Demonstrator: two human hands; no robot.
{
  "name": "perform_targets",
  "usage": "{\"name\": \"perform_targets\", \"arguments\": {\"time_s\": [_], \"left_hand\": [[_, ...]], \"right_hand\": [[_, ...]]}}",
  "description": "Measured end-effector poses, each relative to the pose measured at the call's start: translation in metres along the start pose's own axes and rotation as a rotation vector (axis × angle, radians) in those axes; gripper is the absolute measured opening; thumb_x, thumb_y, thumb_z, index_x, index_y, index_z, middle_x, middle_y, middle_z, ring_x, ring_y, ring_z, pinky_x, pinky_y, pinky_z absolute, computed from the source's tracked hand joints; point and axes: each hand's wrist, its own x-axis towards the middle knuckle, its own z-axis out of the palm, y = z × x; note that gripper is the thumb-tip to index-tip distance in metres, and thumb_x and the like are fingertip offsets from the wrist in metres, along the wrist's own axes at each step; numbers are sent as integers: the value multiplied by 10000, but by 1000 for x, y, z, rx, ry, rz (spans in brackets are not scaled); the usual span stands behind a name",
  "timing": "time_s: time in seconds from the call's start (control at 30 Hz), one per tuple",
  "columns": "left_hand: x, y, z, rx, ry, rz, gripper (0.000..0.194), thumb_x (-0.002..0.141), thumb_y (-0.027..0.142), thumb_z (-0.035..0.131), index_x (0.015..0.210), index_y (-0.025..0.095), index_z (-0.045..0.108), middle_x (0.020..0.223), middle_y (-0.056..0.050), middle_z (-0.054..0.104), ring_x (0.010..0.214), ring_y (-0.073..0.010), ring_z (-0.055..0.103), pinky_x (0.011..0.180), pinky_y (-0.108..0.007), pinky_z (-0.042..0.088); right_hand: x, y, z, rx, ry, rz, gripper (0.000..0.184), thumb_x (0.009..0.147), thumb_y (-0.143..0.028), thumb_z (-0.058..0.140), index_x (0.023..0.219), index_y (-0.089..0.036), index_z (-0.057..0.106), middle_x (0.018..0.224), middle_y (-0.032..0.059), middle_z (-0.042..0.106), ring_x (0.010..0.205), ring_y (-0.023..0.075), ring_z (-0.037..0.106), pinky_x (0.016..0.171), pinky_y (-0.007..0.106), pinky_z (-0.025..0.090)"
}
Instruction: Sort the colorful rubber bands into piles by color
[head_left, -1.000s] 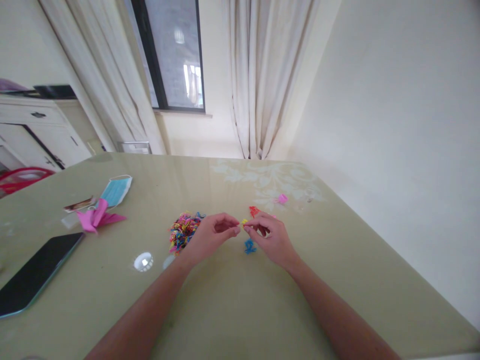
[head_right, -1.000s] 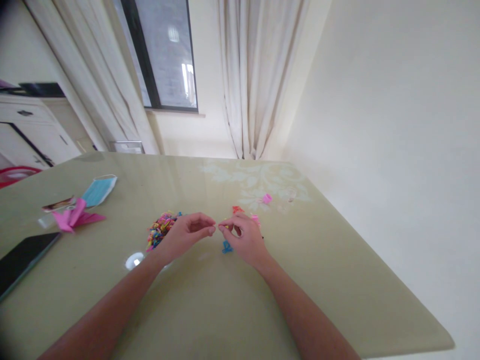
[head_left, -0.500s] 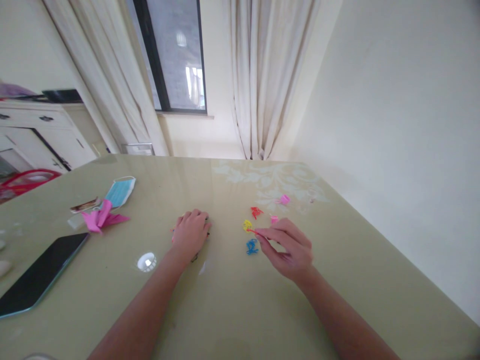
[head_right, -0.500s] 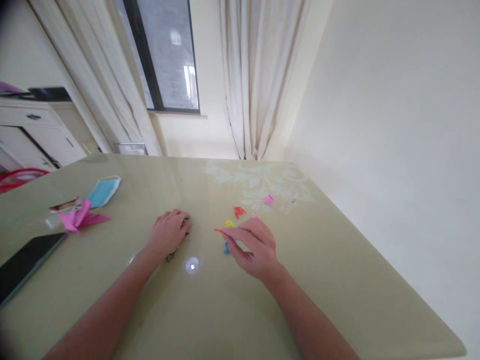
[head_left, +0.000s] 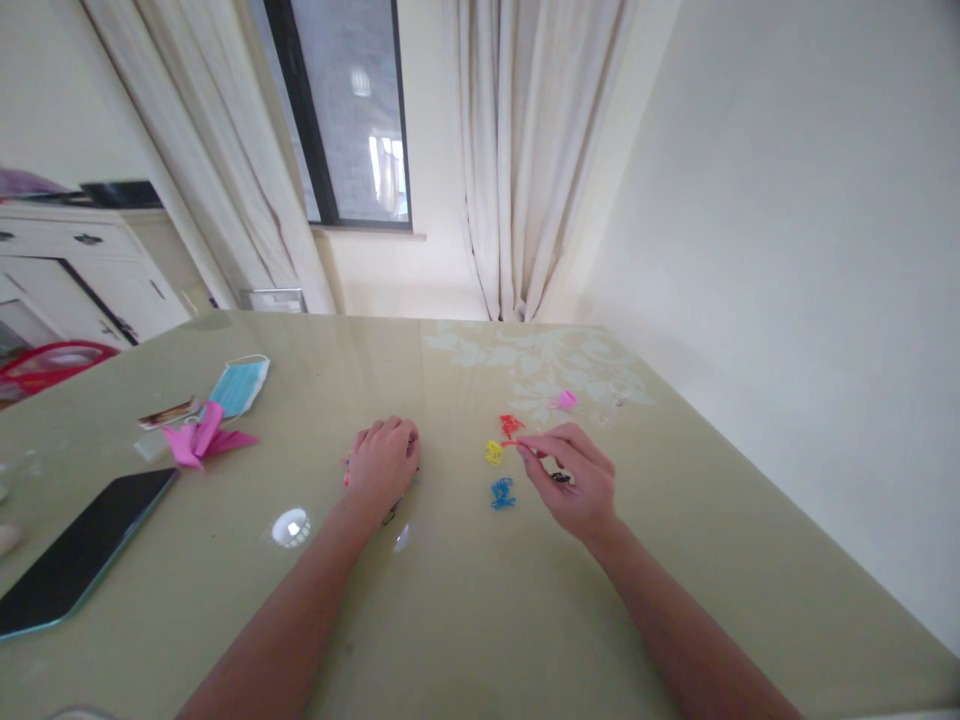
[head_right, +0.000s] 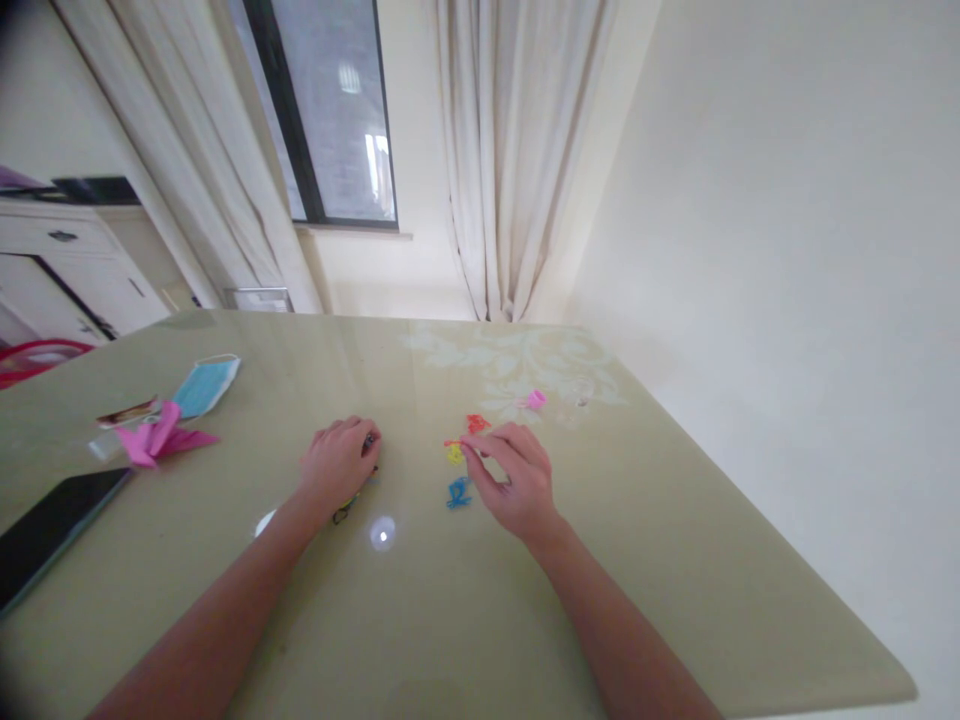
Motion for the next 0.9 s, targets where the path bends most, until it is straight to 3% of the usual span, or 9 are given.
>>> {"name": "perform_targets", "arguments": {"time_s": [0.13, 0.23, 0.4, 0.5, 0.6, 0.73, 0.9], "left_hand": [[0, 4, -1, -43, 54, -14, 195, 959, 254, 489, 955, 215, 680, 1029, -109, 752, 1045, -312, 674, 924, -440, 473], [0, 7, -4, -68, 60, -37, 172, 954, 267, 504, 959, 226, 672, 997, -99, 763, 1028, -298, 683, 930, -425, 470], [3, 6, -4, -122, 44, -48, 184, 963, 246, 517, 1009, 223, 694, 987, -84, 784, 1017, -278, 696, 954, -415, 468], [5, 3, -1, -171, 63, -25, 251, 985, 232, 500, 1100, 229, 724, 1102, -96, 793, 1084, -287, 693, 985, -430, 471], [7, 0, 1, -240, 78, -2, 279, 984, 217, 516, 1130, 250, 750, 1187, -80, 790, 1132, -279, 690, 1008, -420, 476], [7, -1, 2, -313, 75, -9, 240, 951, 219, 566, 1061, 257, 775, 1092, -77, 810, 1049, -276, 724, 953, -407, 505], [8, -2, 4, -464, 84, -22, 195, 903, 250, 604, 983, 258, 781, 1003, -58, 814, 916, -248, 750, 844, -362, 539]], "right_hand": [[0, 27, 5, -124, -98, 224, 195, 988, -299, 634, 981, -218, 811, 779, 49, 688, 649, 172, 582, 644, 317, 493], [-3, 49, 9, -214, -199, 364, 253, 977, -347, 610, 944, -210, 820, 797, 63, 704, 663, 187, 607, 675, 329, 490], [4, 75, 22, -302, -325, 479, 218, 932, -311, 649, 869, -211, 831, 824, 85, 755, 738, 223, 671, 732, 351, 496], [13, 84, 31, -294, -388, 554, 171, 899, -257, 693, 812, -222, 836, 798, 85, 780, 729, 232, 692, 684, 340, 480], [15, 85, 33, -316, -381, 590, 186, 893, -222, 696, 769, -219, 834, 787, 96, 784, 726, 249, 697, 648, 340, 456], [6, 73, 24, -327, -350, 555, 199, 927, -260, 669, 832, -226, 841, 828, 90, 778, 765, 245, 689, 706, 350, 470], [-6, 55, 17, -260, -315, 490, 242, 967, -321, 631, 892, -215, 835, 792, 67, 728, 671, 200, 636, 680, 331, 468]]}}
